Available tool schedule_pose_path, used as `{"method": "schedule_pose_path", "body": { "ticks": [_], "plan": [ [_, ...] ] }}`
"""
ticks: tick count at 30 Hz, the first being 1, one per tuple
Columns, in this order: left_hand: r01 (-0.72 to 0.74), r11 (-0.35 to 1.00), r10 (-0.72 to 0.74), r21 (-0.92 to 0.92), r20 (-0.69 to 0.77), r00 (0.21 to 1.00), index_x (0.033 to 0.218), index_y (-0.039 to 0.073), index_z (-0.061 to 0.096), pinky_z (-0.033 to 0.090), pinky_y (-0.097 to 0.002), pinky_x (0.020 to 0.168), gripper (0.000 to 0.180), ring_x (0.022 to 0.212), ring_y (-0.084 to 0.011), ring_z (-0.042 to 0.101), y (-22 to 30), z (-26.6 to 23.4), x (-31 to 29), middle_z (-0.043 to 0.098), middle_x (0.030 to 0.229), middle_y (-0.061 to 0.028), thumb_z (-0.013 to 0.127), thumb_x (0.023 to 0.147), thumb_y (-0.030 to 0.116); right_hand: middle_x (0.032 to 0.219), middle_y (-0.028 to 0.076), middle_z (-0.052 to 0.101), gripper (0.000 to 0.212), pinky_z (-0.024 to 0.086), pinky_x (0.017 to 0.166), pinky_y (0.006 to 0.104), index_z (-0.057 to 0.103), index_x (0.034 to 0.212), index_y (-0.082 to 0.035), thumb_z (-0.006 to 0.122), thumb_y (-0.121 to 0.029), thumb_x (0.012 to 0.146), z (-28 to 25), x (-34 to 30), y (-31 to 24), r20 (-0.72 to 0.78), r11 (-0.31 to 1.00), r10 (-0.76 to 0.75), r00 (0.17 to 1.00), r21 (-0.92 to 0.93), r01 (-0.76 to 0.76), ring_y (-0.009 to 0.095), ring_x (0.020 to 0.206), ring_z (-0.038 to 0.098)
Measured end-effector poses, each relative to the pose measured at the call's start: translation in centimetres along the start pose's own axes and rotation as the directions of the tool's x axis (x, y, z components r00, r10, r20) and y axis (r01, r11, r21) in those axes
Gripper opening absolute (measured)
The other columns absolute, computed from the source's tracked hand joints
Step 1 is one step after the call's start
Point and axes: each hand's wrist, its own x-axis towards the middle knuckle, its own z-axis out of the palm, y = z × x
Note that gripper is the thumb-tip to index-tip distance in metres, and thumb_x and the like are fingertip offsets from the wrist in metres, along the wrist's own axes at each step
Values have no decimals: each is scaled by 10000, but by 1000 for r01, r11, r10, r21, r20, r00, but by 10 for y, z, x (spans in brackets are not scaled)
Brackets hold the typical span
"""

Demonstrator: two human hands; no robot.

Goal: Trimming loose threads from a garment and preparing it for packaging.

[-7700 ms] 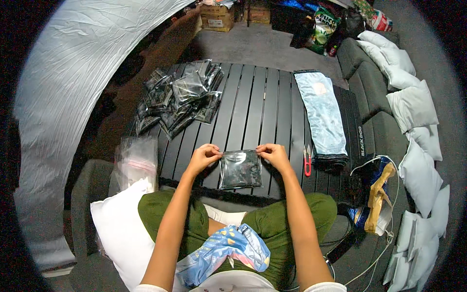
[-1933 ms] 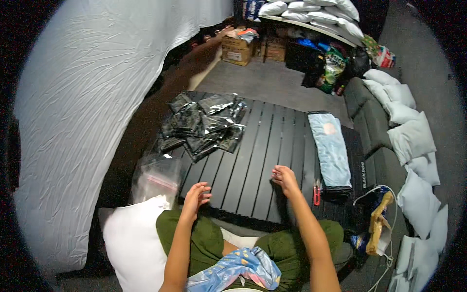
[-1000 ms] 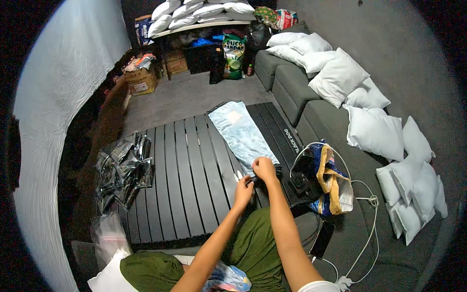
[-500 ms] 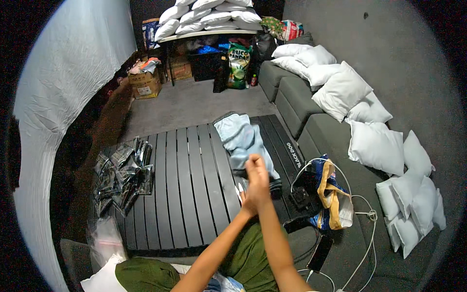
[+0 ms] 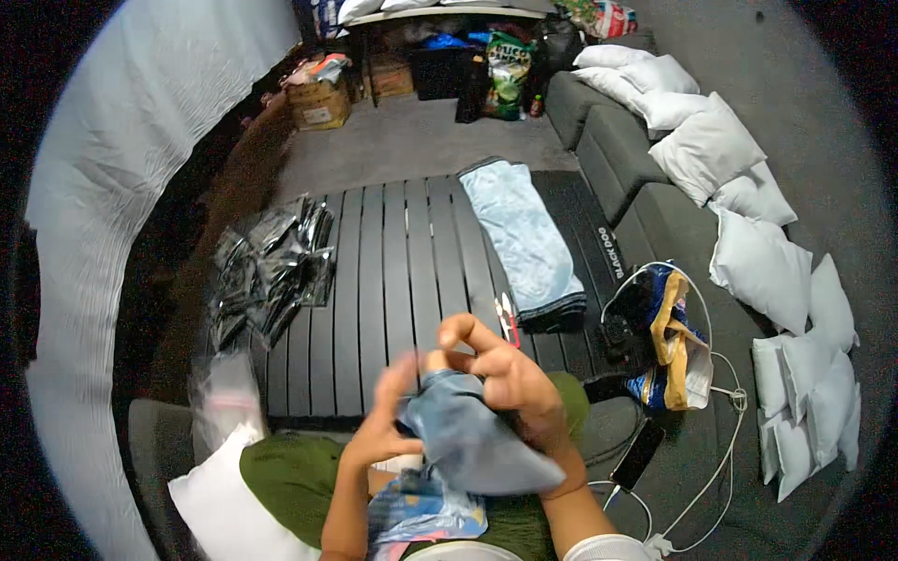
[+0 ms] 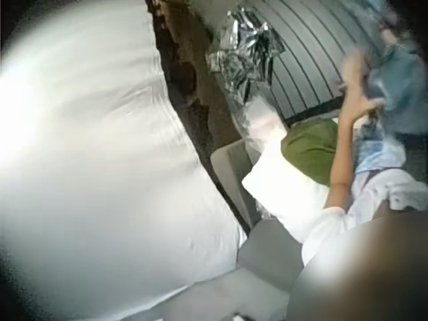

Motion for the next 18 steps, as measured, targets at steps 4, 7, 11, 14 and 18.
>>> {"method": "schedule_pose_path", "body": {
  "ticks": [4,7,11,14,18],
  "plan": [
    [302,952,-244,-58,457,855,1072,29,533,352,-335,855,521,993,-227,459,3,3,-38,551,1023,-116,705,675,319,733,148,460,584,397,564,279,388,1045,-24,662,-16,529,-3,-14,-1,90,987,144,985,-85,-137,192,609,472],
    [279,925,-193,-258,313,930,895,-8,592,440,-267,612,357,604,-135,545,22,-17,-86,595,670,-61,718,683,250,870,97,550,538,416,719,230,446,1076,10,660,3,582,-41,-33,-16,147,938,176,973,-326,-121,137,792,538],
    [386,923,-298,-8,621,725,757,10,569,357,-287,450,305,458,-161,462,41,-54,-150,499,557,-101,700,706,281,810,91,610,477,453,666,194,477,1046,43,658,72,605,-40,-57,-4,-114,847,224,968,-469,-251,111,734,593],
    [438,877,-439,197,701,563,877,25,562,368,-295,454,359,456,-204,469,64,-52,-170,486,557,-113,662,736,339,828,123,618,467,476,665,202,475,1045,68,659,90,616,-33,-64,17,-138,777,371,918,-494,-389,124,752,599],
    [550,833,-535,62,342,772,1143,5,473,446,-275,615,470,683,-168,569,59,-27,-173,579,785,-111,563,816,331,1007,126,542,479,456,750,231,445,1112,28,597,105,664,-37,-69,52,13,809,461,887,-417,-414,144,911,545]
  ]
}}
